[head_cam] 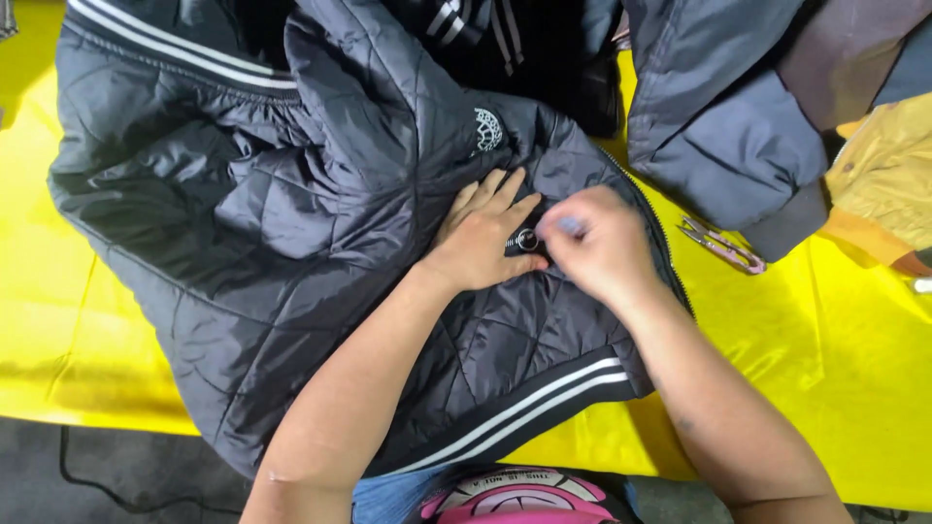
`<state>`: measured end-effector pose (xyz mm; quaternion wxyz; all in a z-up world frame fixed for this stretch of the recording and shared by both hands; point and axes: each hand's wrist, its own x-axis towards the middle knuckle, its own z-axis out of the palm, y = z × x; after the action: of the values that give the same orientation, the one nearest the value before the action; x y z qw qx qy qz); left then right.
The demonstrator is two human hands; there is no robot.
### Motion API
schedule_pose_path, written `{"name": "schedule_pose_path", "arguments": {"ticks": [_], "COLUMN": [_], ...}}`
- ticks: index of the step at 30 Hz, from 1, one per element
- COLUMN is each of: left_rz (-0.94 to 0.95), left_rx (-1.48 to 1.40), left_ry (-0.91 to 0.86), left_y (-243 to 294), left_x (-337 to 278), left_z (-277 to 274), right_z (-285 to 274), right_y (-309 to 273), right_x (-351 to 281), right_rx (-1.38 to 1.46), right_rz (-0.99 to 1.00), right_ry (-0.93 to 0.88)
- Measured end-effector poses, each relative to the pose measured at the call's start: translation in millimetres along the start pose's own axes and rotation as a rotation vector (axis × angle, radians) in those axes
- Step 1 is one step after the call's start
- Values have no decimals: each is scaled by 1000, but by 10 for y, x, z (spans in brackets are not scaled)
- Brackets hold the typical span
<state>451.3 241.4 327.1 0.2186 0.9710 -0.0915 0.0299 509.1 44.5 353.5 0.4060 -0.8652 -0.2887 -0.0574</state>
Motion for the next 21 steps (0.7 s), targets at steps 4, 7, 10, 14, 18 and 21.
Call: {"name": "schedule_pose_path", "arguments": {"ticks": [4, 7, 10, 14, 18, 21], "left_rz": [9, 23, 46, 86, 45, 75], "left_rx": [21, 1, 9, 39, 89, 108], "left_ry": [34, 69, 116, 167, 138, 162], "left_y": [-34, -23, 10, 77, 41, 38], "left_x": [-15, -51, -90, -47, -5, 3], "left_z": [87, 68, 31, 40, 108, 153], "right_z": [144, 58, 43, -116, 60, -49], "right_y": [232, 390, 525, 132, 248, 379], "right_x": [60, 112, 113, 10, -23, 68], "right_rx": [-334, -439, -444, -230, -299, -327], "right_rz": [-110, -61, -66, -31, -157, -147], "right_ry": [-81, -94, -25, -36, -48, -62]}}
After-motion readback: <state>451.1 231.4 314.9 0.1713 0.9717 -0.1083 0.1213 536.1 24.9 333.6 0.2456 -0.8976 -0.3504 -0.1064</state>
